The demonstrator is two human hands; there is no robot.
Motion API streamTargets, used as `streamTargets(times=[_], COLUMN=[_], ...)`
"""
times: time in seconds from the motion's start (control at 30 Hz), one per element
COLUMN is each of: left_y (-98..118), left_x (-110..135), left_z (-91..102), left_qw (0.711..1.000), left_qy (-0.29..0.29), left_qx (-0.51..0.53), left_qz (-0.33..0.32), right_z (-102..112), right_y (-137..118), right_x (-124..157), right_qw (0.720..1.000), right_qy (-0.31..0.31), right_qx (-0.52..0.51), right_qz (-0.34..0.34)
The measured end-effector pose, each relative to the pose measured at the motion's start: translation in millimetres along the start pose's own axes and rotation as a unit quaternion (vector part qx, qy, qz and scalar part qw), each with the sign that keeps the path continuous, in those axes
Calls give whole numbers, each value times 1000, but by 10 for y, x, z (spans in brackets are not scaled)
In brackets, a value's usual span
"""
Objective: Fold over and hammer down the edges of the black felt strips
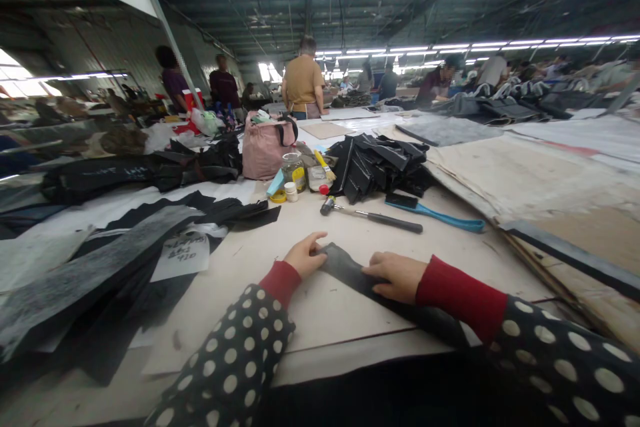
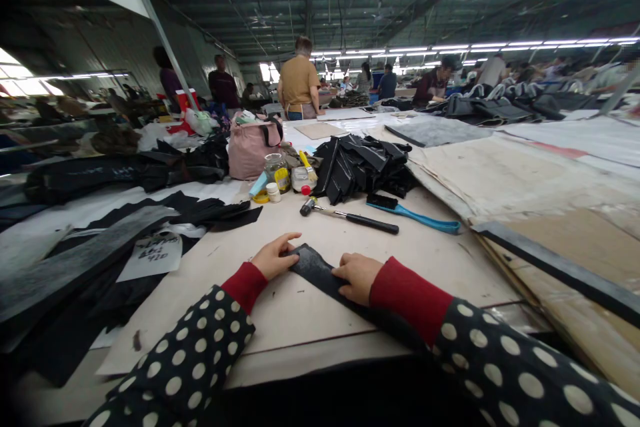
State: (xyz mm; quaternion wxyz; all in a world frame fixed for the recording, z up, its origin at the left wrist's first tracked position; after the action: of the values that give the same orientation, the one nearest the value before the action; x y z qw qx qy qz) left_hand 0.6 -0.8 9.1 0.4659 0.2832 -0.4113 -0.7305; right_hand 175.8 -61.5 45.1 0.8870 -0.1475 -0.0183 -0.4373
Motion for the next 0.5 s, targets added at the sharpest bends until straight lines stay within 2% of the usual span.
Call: streamTargets(times=[0.07, 0.13, 0.27, 0.4, 0.5], left_y=[15, 44, 102, 146, 124], left_x=[-22, -28, -8, 9, -9], left_z=[-27, -71, -163, -184, -107], left_qw=[1000, 999, 997, 995, 997], left_qy=[13, 2, -36, -46, -20], left_qx=[17, 27, 25, -2, -39], left_qz=[-18, -38, -66, -84, -70], right_z=[30, 81, 173, 20, -113], right_y=[15, 58, 158, 142, 165], right_x=[35, 17, -212, -494, -600], right_qw=[996, 990, 986, 973, 962], right_qy=[-65, -89, 20, 74, 99], right_qx=[-58, -106, -150, -217, -251], right_qz=[-3, -25, -73, -36, -30])
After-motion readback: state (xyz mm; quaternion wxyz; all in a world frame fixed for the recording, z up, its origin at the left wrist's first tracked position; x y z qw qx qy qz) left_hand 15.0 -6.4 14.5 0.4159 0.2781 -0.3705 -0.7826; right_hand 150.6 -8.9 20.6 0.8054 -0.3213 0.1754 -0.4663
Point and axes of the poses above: each hand's wrist, its own x-axis away from the middle knuckle, its own z-axis out of the back of the hand, y = z × x, the point moved 5 cm from there along -x, towards the middle knuckle, and after that the axes turned 2 degrees about x, right-handed, at the moved point
